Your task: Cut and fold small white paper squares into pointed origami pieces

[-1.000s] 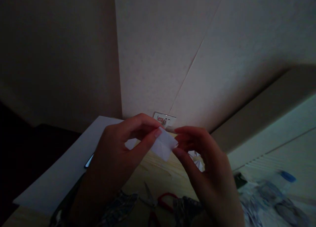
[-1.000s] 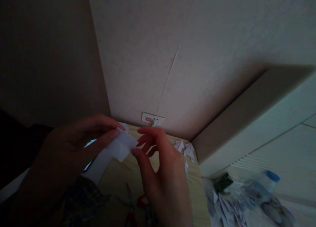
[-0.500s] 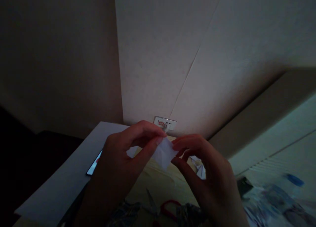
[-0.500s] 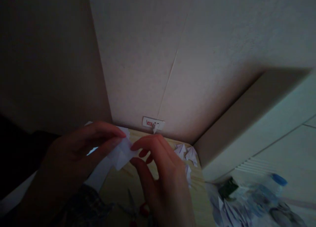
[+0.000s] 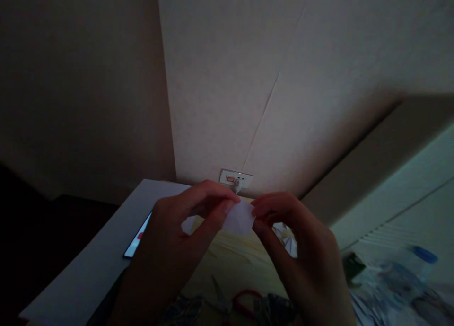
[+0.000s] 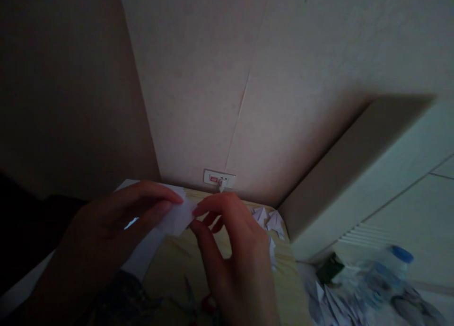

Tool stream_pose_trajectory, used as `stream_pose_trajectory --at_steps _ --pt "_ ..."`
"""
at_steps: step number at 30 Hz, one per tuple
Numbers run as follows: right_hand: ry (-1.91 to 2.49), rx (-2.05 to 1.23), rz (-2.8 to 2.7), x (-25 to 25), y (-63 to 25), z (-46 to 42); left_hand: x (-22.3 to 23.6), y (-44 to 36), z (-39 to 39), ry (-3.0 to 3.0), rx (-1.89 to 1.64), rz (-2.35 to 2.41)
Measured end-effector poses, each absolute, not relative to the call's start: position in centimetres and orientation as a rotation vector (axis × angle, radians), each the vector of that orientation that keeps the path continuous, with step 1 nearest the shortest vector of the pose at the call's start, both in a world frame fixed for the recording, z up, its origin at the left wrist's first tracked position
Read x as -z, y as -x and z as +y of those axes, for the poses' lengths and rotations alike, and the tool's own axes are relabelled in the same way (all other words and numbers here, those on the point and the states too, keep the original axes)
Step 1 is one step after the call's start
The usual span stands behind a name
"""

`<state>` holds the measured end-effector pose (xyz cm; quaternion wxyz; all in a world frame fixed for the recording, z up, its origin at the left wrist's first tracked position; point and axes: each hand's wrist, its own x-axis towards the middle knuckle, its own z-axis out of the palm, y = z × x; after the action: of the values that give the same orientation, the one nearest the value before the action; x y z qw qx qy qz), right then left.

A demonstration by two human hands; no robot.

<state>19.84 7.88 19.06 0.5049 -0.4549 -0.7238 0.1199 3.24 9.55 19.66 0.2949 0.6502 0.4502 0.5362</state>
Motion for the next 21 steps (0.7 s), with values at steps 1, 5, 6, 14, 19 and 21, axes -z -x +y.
stream_pose_trajectory --at_steps 1,5,6,14,19,21 --pt "1.088 -0.293 -1.765 -19.1 -19.9 7.9 -19.7 -3.3 9.4 -1.717 -1.423 1.216" --pt "1.107 -0.301 -1.72 -19.1 -19.8 7.8 -19.9 -3.4 8.8 -1.602 -1.336 1.351" --pt "1.122 -0.297 -1.691 -19.1 -19.8 7.7 -19.9 -3.4 8.7 -1.57 -1.316 1.382" --pt "1.202 -0.336 -1.586 -18.2 -20.1 7.6 -19.8 -3.3 9.0 -1.578 -1.347 1.283" --pt "1.196 -0.353 -1.568 -18.2 -20.0 7.7 -18.9 -2.6 9.8 -1.624 -1.31 1.052" --pt "1.182 -0.348 -1.574 -18.4 -19.9 7.8 -18.7 -2.4 9.9 -1.638 -1.321 1.05"
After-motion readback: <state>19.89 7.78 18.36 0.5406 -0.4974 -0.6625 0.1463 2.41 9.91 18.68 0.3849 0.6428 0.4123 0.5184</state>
